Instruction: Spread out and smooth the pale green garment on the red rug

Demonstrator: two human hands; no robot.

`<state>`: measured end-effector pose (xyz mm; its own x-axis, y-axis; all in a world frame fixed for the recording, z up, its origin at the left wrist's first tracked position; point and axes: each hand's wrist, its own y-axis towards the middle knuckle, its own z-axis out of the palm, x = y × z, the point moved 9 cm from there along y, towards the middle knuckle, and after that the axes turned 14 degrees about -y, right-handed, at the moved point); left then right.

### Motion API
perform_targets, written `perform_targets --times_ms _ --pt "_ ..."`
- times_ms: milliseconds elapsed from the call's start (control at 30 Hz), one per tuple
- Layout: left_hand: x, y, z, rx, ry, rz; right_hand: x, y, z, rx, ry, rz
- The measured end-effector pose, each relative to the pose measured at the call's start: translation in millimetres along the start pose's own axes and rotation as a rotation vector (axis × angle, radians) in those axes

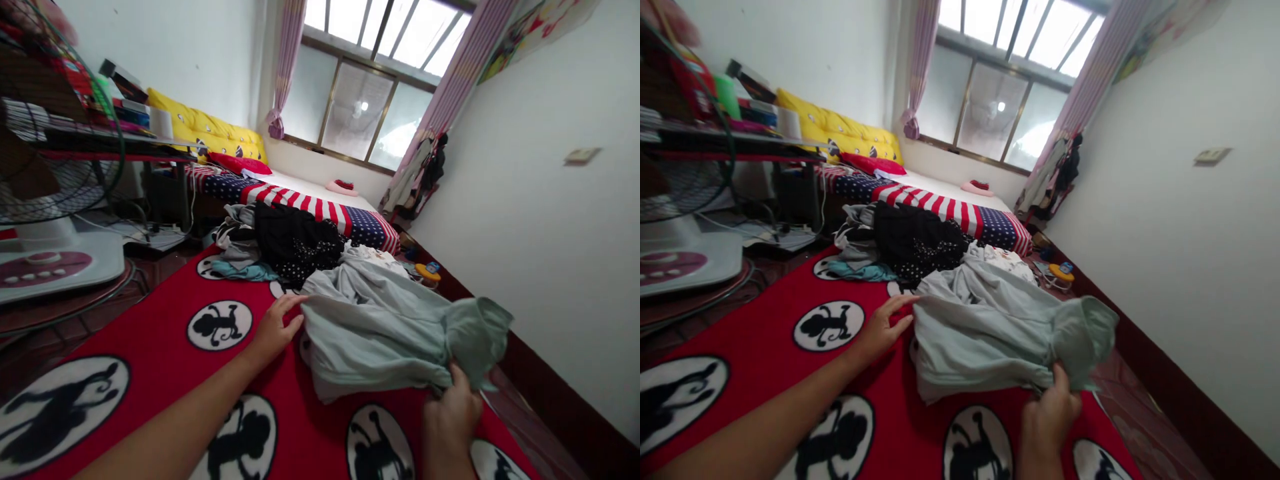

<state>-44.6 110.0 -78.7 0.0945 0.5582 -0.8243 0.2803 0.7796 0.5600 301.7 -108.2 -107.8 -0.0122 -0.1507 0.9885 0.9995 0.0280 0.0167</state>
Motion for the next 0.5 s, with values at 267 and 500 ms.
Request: perform_targets --times_ms 267,500 --pt "15.1 -24.3 68.4 0.397 0.235 0.017 69.7 -16.4 -7.1 0.027 -0.208 -0.636" --pt "16.0 -15.0 50.6 0.310 0.076 -0.021 52.9 -57.1 155.6 0.643 -0.655 -0.708"
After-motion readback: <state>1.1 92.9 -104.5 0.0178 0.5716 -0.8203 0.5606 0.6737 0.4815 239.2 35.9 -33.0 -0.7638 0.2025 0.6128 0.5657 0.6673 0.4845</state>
